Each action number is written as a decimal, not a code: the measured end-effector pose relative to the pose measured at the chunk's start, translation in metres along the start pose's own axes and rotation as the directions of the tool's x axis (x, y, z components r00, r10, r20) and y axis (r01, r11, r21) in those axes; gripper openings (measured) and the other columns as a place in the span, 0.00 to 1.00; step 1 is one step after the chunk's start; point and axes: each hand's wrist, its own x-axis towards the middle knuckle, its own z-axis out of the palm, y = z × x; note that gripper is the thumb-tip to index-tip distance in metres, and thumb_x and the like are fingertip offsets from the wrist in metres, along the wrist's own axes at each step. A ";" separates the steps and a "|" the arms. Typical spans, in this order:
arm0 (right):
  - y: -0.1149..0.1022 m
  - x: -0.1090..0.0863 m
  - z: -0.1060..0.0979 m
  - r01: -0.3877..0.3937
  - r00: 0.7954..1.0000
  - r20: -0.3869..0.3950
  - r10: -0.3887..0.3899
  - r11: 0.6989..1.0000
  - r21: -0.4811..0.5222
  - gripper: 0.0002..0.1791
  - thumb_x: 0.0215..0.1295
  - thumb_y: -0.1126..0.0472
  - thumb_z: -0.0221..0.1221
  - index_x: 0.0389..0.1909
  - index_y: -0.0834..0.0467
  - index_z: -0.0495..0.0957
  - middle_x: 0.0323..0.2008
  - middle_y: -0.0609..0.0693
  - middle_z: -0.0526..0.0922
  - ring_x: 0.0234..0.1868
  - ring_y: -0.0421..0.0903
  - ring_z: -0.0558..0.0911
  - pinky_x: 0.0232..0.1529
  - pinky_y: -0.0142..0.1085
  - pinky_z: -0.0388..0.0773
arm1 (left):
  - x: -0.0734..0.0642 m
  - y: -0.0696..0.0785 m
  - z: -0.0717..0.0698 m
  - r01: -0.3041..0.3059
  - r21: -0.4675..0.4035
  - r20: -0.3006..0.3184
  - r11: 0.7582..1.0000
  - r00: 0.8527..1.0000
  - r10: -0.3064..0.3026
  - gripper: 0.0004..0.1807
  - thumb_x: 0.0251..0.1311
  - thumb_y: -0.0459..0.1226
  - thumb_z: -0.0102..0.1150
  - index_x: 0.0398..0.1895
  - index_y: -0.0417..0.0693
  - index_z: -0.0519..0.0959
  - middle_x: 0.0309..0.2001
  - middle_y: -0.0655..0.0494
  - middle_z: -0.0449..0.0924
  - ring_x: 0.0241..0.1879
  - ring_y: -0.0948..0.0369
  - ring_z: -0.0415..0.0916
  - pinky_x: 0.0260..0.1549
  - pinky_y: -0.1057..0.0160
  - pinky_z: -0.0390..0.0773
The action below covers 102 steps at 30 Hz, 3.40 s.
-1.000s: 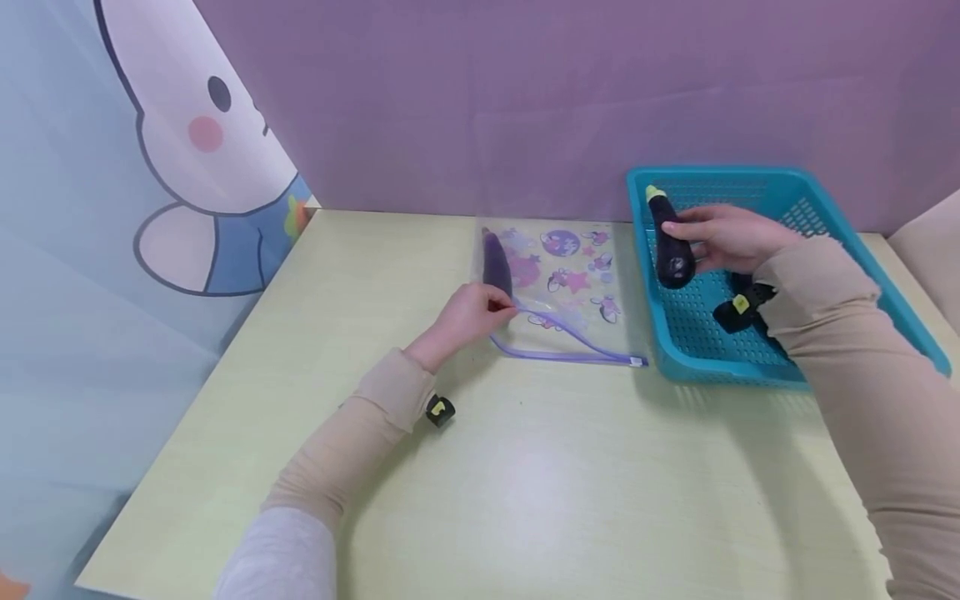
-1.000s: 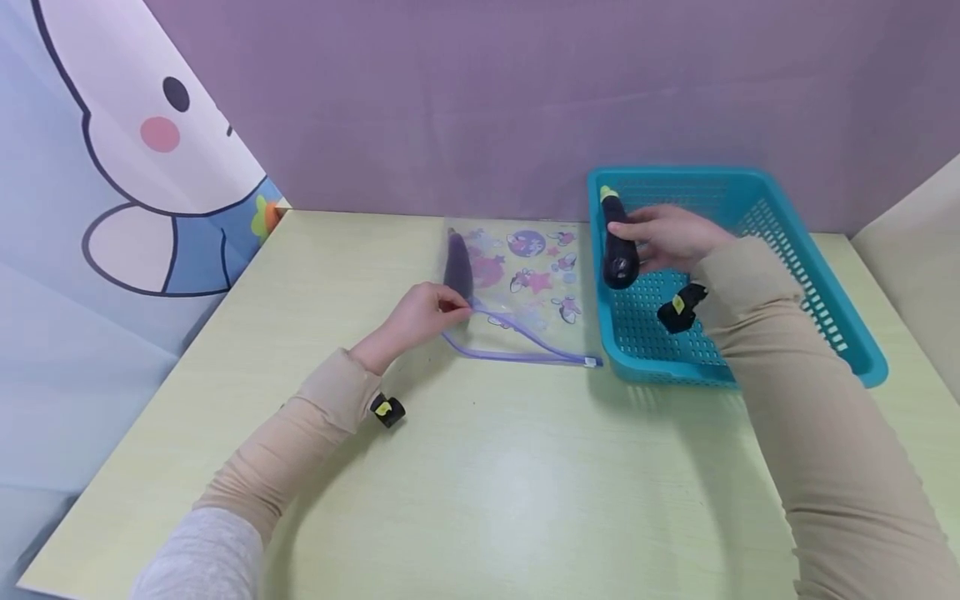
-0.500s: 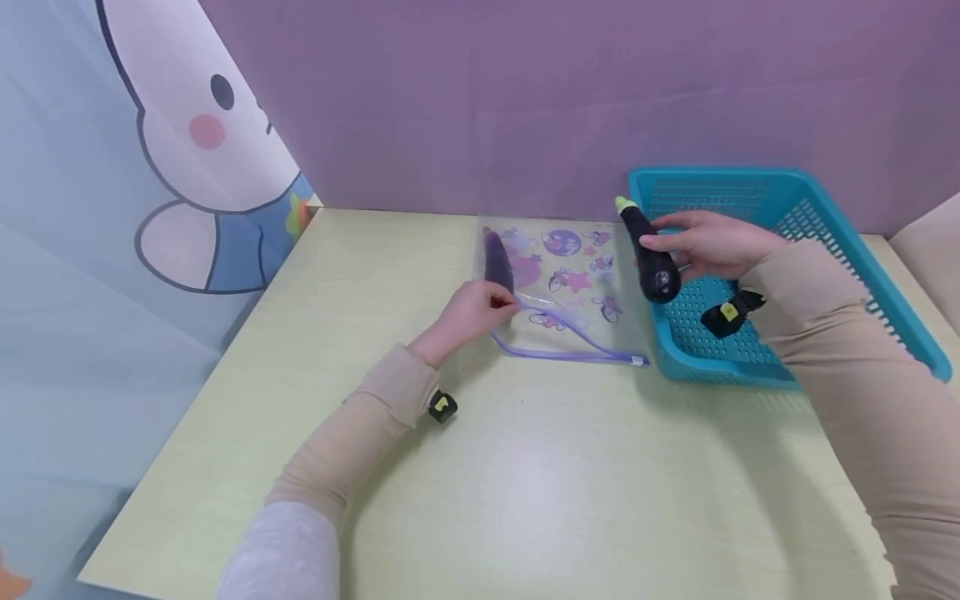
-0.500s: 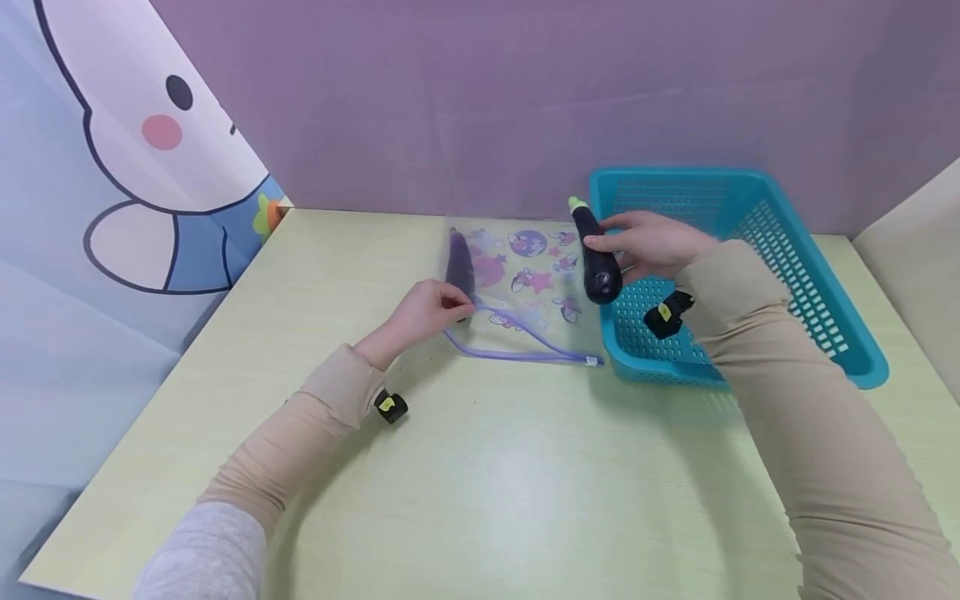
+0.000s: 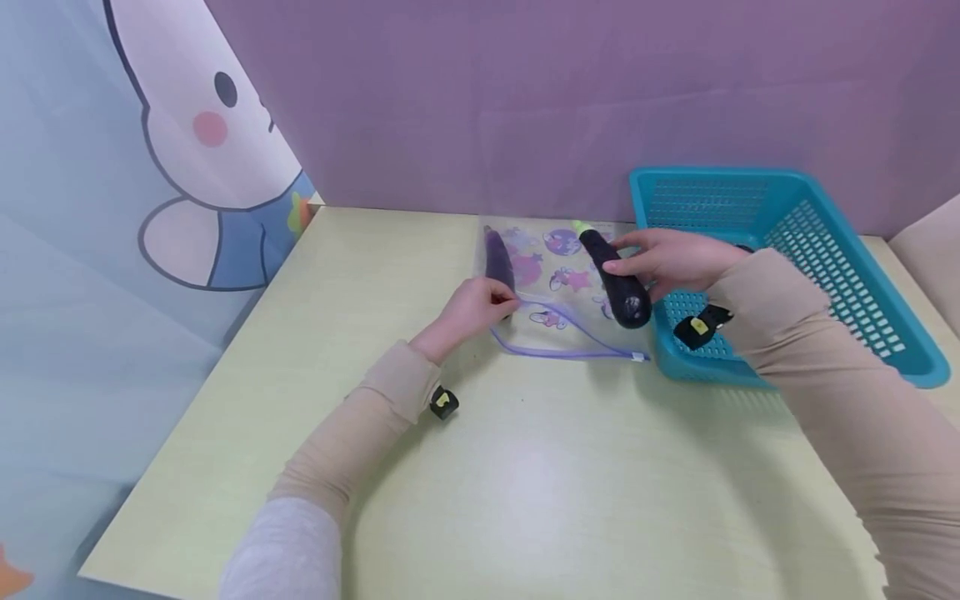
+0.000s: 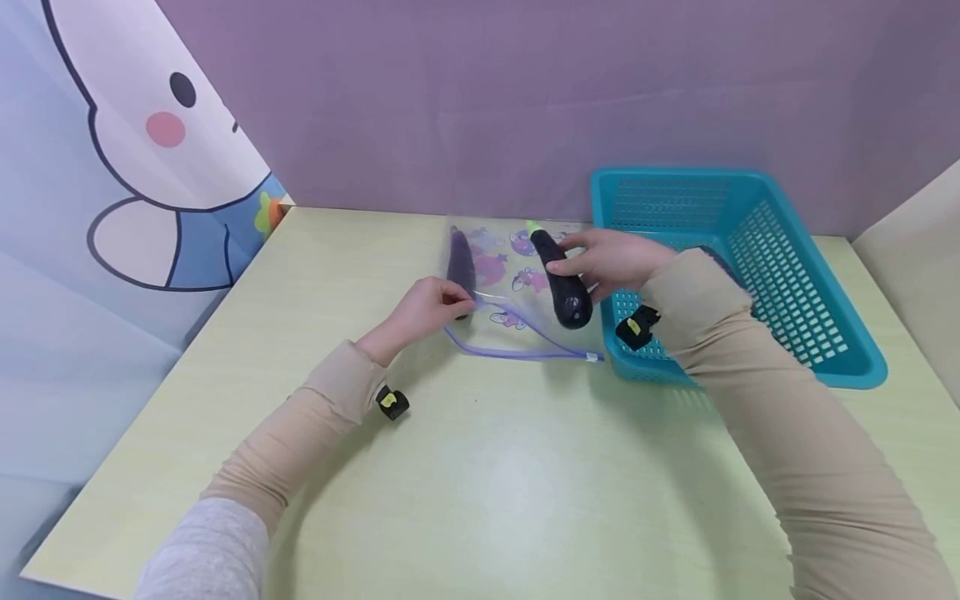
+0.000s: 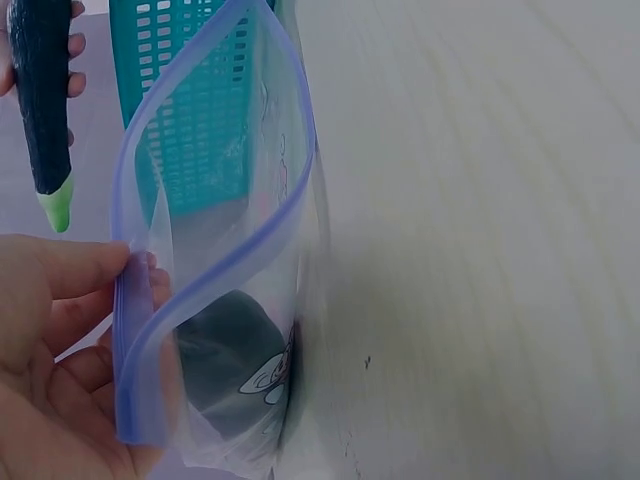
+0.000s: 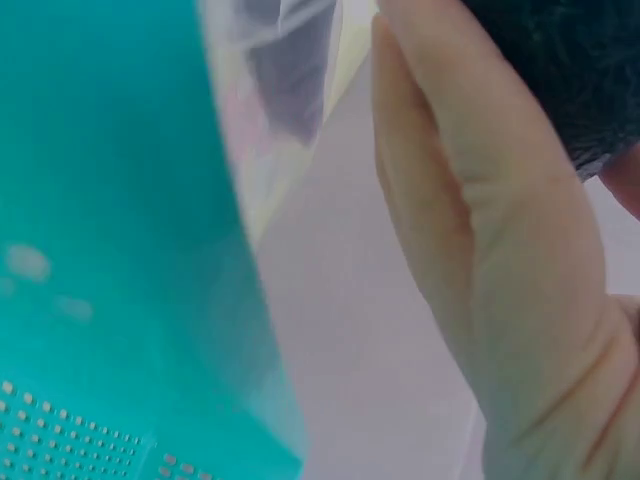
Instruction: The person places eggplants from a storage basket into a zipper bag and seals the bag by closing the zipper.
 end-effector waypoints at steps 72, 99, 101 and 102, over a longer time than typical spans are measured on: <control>0.033 0.069 0.131 -0.030 0.992 -0.103 0.072 0.930 0.365 0.35 0.74 0.58 0.44 0.72 0.66 0.38 0.65 0.74 0.59 0.61 0.67 0.70 0.54 0.54 0.74 | 0.002 -0.009 0.012 -0.077 -0.015 -0.051 0.997 0.996 0.076 0.10 0.64 0.37 0.57 0.40 0.40 0.83 0.38 0.48 0.84 0.37 0.57 0.79 0.40 0.65 0.78; 0.027 0.092 0.129 0.066 0.979 -0.190 0.079 0.754 0.654 0.26 0.70 0.60 0.47 0.65 0.65 0.60 0.50 0.60 0.73 0.31 0.42 0.80 0.33 0.33 0.82 | -0.003 -0.002 0.008 -0.076 -0.011 -0.042 0.997 0.996 0.076 0.09 0.64 0.36 0.56 0.40 0.42 0.83 0.38 0.50 0.85 0.37 0.58 0.79 0.40 0.64 0.78; 0.027 0.091 0.128 0.072 0.981 -0.181 0.071 0.731 0.679 0.23 0.69 0.61 0.47 0.62 0.65 0.63 0.47 0.57 0.73 0.30 0.41 0.80 0.33 0.33 0.82 | -0.003 -0.001 0.008 -0.081 -0.008 -0.043 0.997 0.996 0.080 0.09 0.64 0.36 0.56 0.40 0.42 0.84 0.38 0.50 0.85 0.36 0.58 0.79 0.40 0.65 0.77; 0.026 0.091 0.127 0.076 0.982 -0.177 0.066 0.718 0.691 0.21 0.68 0.62 0.47 0.59 0.65 0.65 0.47 0.57 0.73 0.30 0.41 0.81 0.33 0.33 0.82 | -0.003 -0.001 0.007 -0.082 -0.010 -0.044 0.997 0.996 0.081 0.09 0.64 0.36 0.56 0.40 0.42 0.84 0.38 0.49 0.85 0.36 0.58 0.79 0.40 0.65 0.77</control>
